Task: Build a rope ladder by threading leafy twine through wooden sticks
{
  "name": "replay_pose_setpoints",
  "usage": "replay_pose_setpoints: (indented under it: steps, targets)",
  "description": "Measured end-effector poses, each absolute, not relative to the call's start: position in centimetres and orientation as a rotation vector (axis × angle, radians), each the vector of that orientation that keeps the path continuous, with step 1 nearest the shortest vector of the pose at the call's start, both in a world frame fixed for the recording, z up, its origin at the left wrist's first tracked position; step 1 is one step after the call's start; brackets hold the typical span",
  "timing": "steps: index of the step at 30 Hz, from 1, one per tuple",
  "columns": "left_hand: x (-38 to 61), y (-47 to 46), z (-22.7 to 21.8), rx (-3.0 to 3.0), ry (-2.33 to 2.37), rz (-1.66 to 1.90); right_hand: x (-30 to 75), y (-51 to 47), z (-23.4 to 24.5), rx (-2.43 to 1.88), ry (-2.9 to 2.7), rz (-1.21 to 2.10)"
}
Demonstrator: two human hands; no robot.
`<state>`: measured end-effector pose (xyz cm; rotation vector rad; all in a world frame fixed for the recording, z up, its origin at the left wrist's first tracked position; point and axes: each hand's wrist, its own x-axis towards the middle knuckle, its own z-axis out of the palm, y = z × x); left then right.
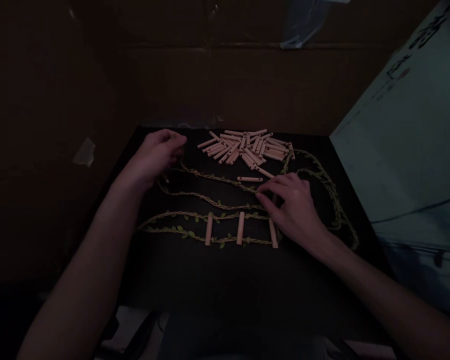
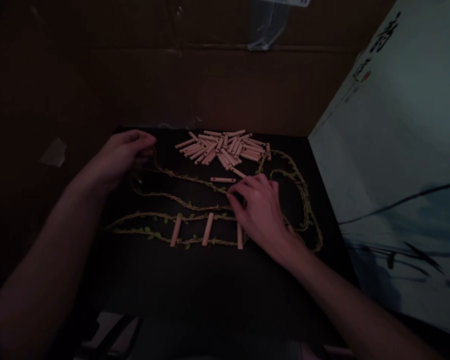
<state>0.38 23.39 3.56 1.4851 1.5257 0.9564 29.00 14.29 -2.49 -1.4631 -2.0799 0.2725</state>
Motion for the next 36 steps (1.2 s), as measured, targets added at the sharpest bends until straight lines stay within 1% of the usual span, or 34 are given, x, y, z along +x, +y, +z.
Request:
replay_pose_setpoints:
  steps: [3,5,7,9,11,13,14,16,18,23,31,33,36]
  targets:
    - [-0.4,23.4,3.3,1.628,1.635,0.772,29.0,14.3,-2.5,-1.452,-2.076,0.269]
    - [-1.0,23.3,3.2,1.795,1.822,0.652,29.0,14.3,-2.6,-1.444,-2.076,0.26]
    - [-1.3,23.2,3.2,1.962,2.024,0.676,29.1,14.2,-2.6,-1.444,-2.077,0.256]
    - [-1.2,22.9,3.2,2.137,2.079,0.8,29.1,14.2,-2.6,-1.449,-2.076,0.259]
    - [-0.4,22.6,3.2,2.294,2.013,0.906,29.1,14.2,-2.7,-1.45,-2.074,0.26]
    - [1.0,22.0,3.2,2.437,1.876,0.92,29.1,14.3,-2.7,-1.446,-2.075,0.262]
    - [1.9,21.7,3.0,2.479,1.717,0.947,29.1,14.3,-2.7,-1.447,-2.073,0.263]
    - [3.8,21.1,2.3,2.496,1.3,0.858,29.1,14.3,-2.7,-1.45,-2.069,0.267]
    - [5.5,20.4,1.3,2.521,1.103,0.796,29.0,14.3,-2.7,-1.448,-2.067,0.268]
    - [7.5,19.3,-0.7,2.599,0.988,0.684,28.9,14.3,-2.7,-1.435,-2.058,0.274]
    - [7.8,19.0,-0.7,2.615,0.999,0.639,28.7,14.3,-2.7,-1.409,-1.98,0.31]
    - [7.9,18.9,-0.8,2.551,0.966,0.665,28.6,14.3,-2.6,-1.394,-1.943,0.358]
    - [8.1,18.9,-1.0,2.347,0.932,0.805,28.6,14.4,-2.1,-1.367,-1.898,0.438]
